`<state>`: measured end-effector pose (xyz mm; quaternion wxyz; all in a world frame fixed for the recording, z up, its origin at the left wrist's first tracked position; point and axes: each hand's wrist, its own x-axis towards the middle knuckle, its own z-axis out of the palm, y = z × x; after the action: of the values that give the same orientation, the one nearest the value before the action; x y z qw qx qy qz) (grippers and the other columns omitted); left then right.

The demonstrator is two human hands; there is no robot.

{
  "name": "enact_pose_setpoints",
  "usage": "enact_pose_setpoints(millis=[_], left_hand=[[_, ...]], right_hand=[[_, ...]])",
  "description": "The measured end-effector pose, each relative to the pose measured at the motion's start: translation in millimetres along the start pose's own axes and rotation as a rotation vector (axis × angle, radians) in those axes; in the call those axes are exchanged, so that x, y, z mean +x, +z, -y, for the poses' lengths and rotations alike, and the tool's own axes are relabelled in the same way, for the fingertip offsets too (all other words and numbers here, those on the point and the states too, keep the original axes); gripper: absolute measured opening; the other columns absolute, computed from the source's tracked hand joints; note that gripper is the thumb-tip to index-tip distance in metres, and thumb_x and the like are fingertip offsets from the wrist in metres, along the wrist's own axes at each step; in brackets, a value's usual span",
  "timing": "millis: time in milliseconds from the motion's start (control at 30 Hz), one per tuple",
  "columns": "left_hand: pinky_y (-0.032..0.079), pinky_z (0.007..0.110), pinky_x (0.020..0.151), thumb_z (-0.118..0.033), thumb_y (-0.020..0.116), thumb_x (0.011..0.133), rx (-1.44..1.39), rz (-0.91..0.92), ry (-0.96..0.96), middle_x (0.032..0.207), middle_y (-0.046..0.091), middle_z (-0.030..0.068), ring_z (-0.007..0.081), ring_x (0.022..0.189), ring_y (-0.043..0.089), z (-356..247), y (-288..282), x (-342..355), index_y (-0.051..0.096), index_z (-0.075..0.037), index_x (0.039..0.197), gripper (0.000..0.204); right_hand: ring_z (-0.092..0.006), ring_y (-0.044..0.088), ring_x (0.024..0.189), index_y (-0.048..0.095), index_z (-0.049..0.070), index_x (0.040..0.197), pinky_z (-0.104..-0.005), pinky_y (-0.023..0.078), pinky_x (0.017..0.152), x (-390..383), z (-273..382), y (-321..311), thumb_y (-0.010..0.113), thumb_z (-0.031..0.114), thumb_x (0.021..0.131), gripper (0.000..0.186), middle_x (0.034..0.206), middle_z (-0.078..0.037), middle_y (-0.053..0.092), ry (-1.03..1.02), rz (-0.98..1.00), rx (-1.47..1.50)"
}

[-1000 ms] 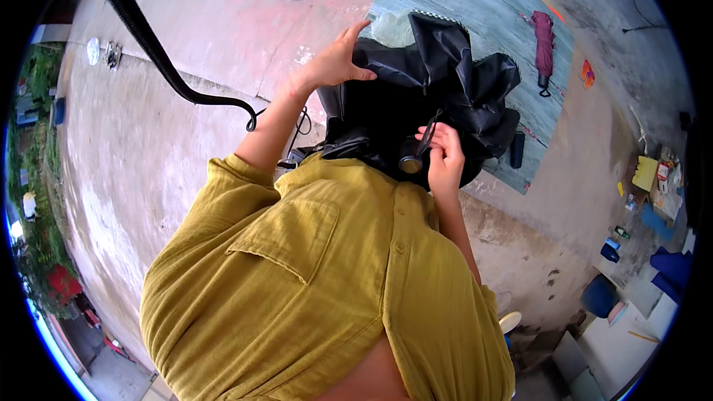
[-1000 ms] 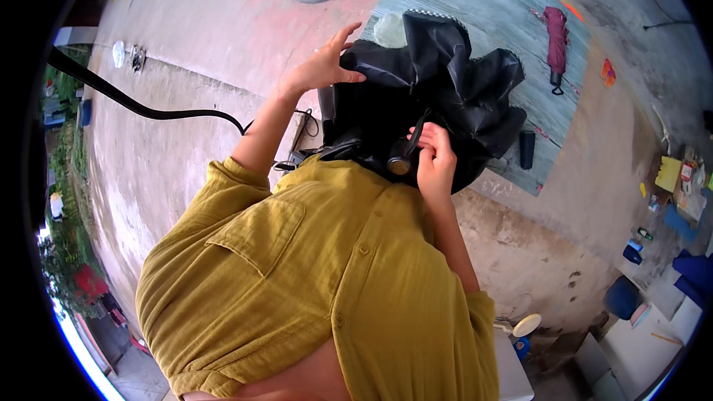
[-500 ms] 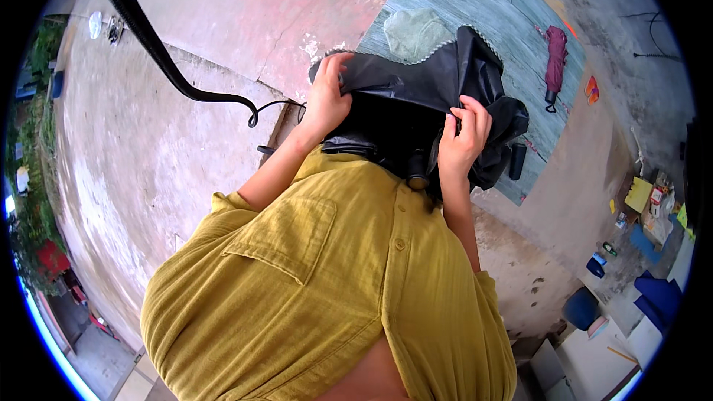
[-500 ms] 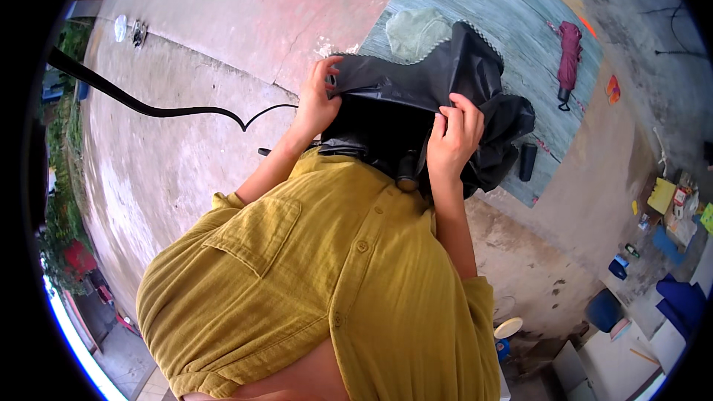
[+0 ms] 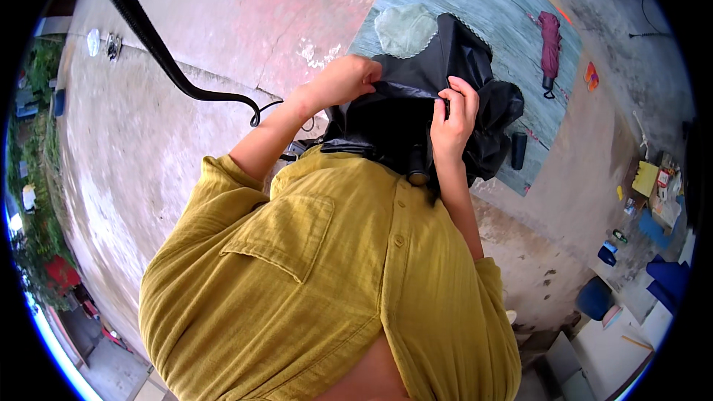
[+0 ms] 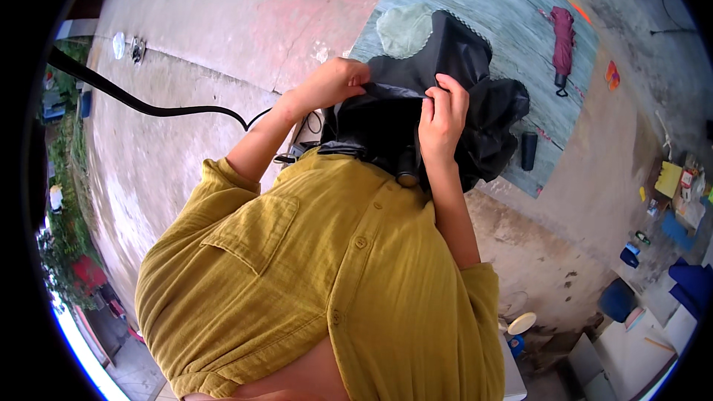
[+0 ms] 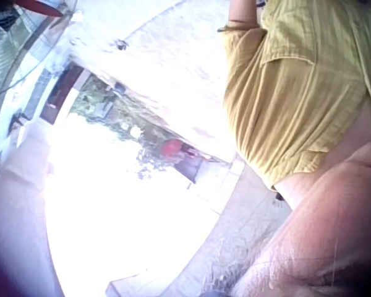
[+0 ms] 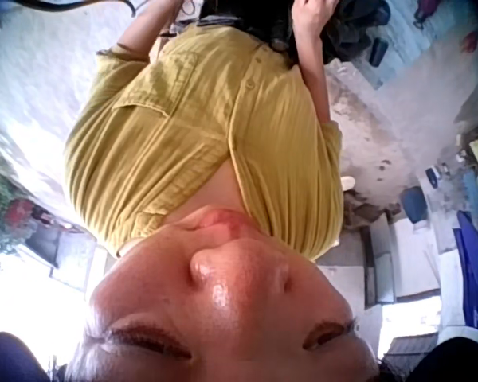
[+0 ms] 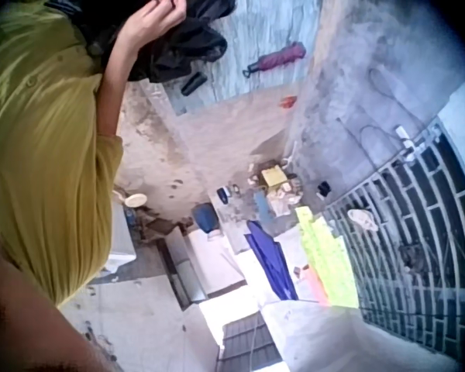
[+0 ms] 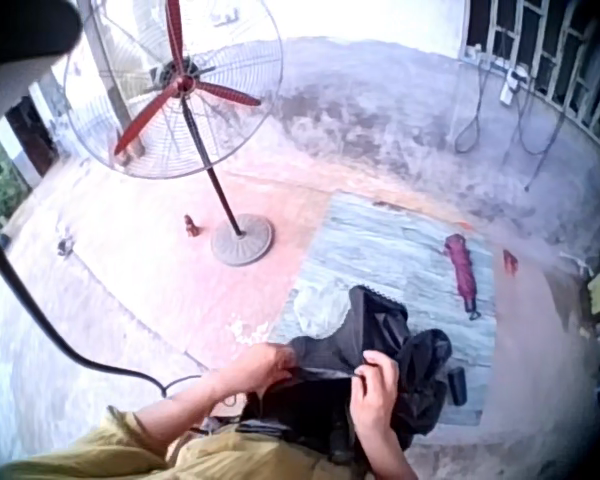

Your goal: The person folds a black umbrella by hand, collapsing the canopy and aligning the ribs. They then wrap the folded umbrella with a strap and secure it to the handle, completing the folding process.

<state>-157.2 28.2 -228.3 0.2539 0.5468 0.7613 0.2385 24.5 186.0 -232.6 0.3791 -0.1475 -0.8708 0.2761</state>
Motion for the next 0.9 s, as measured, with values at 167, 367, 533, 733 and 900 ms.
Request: enact_pose_setpoints(millis=[167,367,533,733,900], left_hand=[[0.049,0.037,0.067,0.001,0.060,0.074,-0.096,-0.547,-0.135,0.086,0.059,0.0133,0.0301,0.073,0.060,-21.5,-14.4,-8.9,0.058,-0.001,0.089,0.015],[0.049,0.040,0.065,0.005,0.057,0.068,0.102,-0.631,-0.083,0.095,0.056,0.0121,0.0350,0.076,0.058,-43.2,-2.2,-33.1,0.056,-0.006,0.092,0.027],[0.048,0.040,0.063,0.002,0.059,0.066,0.106,-0.516,-0.290,0.093,0.056,0.0103,0.0325,0.075,0.059,-25.9,18.3,-56.5,0.055,-0.008,0.088,0.024],[0.044,0.042,0.087,-0.011,0.075,0.065,0.190,-0.542,-0.058,0.117,0.054,0.0105,0.0322,0.106,0.053,-73.8,-5.4,-46.7,0.055,-0.009,0.106,0.045],[0.044,0.039,0.086,-0.015,0.079,0.063,0.089,-0.423,0.269,0.110,0.055,0.0085,0.0292,0.100,0.054,-98.9,29.9,4.5,0.056,-0.007,0.100,0.044]], right_hand=[[-0.0295,0.054,0.092,0.056,0.002,0.090,-0.0384,0.046,0.079,8.9,8.3,-1.5,0.073,-0.005,0.069,0.028,0.104,-0.011,0.054,0.012,-0.041,-0.107],[-0.0298,0.054,0.089,0.055,0.001,0.090,-0.0378,0.046,0.077,-7.3,8.4,8.6,0.072,-0.006,0.070,0.027,0.096,-0.012,0.052,0.012,0.042,0.073],[-0.0298,0.055,0.096,0.055,0.001,0.105,-0.0375,0.048,0.081,-15.3,17.8,-9.1,0.070,-0.006,0.071,0.038,0.110,-0.013,0.054,-0.030,0.128,0.114],[-0.0334,0.055,0.106,0.050,0.000,0.112,-0.0386,0.047,0.088,-29.5,11.1,-18.0,0.056,-0.016,0.072,0.044,0.118,-0.016,0.052,0.083,0.127,0.276],[-0.0354,0.055,0.106,0.050,-0.001,0.106,-0.0384,0.049,0.086,-26.3,14.0,-15.1,0.046,-0.019,0.072,0.039,0.116,-0.017,0.054,0.121,0.067,0.310]])
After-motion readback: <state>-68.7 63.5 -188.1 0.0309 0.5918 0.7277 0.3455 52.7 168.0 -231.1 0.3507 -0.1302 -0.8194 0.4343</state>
